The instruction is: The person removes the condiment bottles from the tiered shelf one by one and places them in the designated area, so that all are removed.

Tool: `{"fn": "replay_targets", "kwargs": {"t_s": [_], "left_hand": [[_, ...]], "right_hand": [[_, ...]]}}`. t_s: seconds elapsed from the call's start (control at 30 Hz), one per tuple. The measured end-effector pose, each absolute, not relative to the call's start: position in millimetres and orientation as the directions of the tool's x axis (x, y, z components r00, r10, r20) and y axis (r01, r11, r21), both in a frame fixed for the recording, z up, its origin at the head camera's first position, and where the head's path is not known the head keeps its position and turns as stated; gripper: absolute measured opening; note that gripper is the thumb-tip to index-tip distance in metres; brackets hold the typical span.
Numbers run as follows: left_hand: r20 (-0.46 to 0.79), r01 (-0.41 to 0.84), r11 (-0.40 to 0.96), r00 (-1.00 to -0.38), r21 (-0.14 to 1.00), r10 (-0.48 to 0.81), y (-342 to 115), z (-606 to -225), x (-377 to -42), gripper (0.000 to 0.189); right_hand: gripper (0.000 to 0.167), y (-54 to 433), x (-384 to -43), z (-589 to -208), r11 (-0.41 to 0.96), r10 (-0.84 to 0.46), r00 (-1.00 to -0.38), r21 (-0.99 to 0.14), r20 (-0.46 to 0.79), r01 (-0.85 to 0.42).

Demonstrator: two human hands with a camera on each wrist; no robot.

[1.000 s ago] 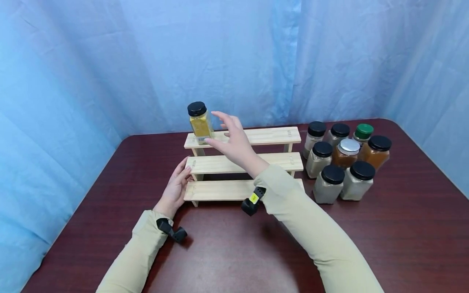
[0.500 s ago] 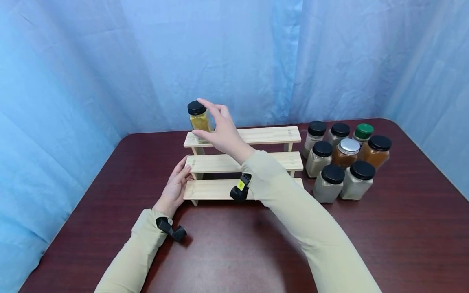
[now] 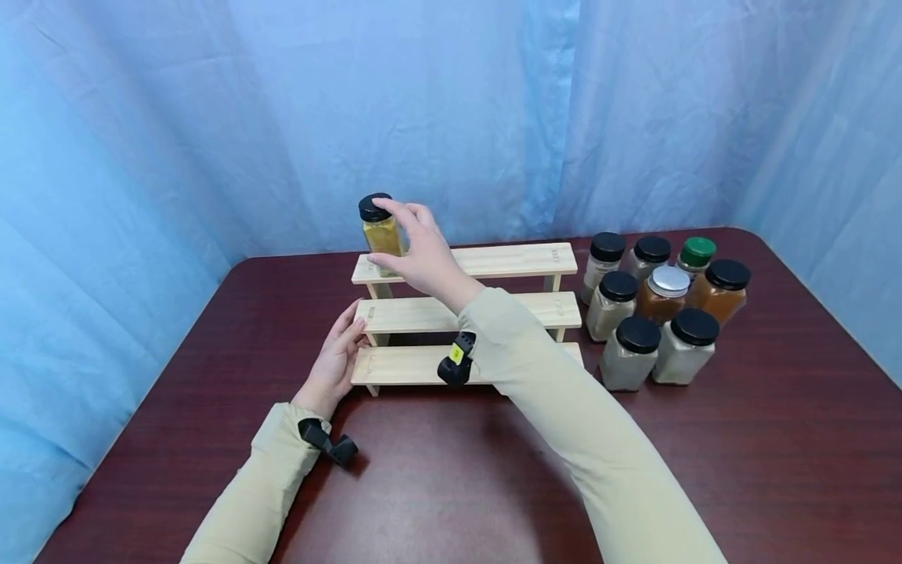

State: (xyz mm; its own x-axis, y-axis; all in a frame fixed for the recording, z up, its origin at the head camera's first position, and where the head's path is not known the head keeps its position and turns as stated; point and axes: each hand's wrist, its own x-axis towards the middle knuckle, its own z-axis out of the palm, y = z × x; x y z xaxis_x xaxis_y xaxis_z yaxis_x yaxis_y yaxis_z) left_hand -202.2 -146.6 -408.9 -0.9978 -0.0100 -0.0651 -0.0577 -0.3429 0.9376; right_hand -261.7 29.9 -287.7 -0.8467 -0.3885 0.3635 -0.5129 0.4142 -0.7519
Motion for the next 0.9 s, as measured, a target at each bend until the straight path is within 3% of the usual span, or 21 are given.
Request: {"fn": "replay_targets", "kwargs": {"t_s": [0.43,0.9], "left_hand": [[-0.058,-0.049,-0.351,-0.998,0.935,-0.015,-146,-409,-203,0.052],[-0.063,-0.053,-0.338,-0.998,0.940,-0.020,-146,-408,-202,0.053]], "right_hand": [[0.063,25,-264,-288,0.406,-0.375,-0.846,-0.754,0.378,-0.517],[0.055,25,-266,-300,0.406,-0.332,-0.801,-0.691,0.498,-0.598]]}}
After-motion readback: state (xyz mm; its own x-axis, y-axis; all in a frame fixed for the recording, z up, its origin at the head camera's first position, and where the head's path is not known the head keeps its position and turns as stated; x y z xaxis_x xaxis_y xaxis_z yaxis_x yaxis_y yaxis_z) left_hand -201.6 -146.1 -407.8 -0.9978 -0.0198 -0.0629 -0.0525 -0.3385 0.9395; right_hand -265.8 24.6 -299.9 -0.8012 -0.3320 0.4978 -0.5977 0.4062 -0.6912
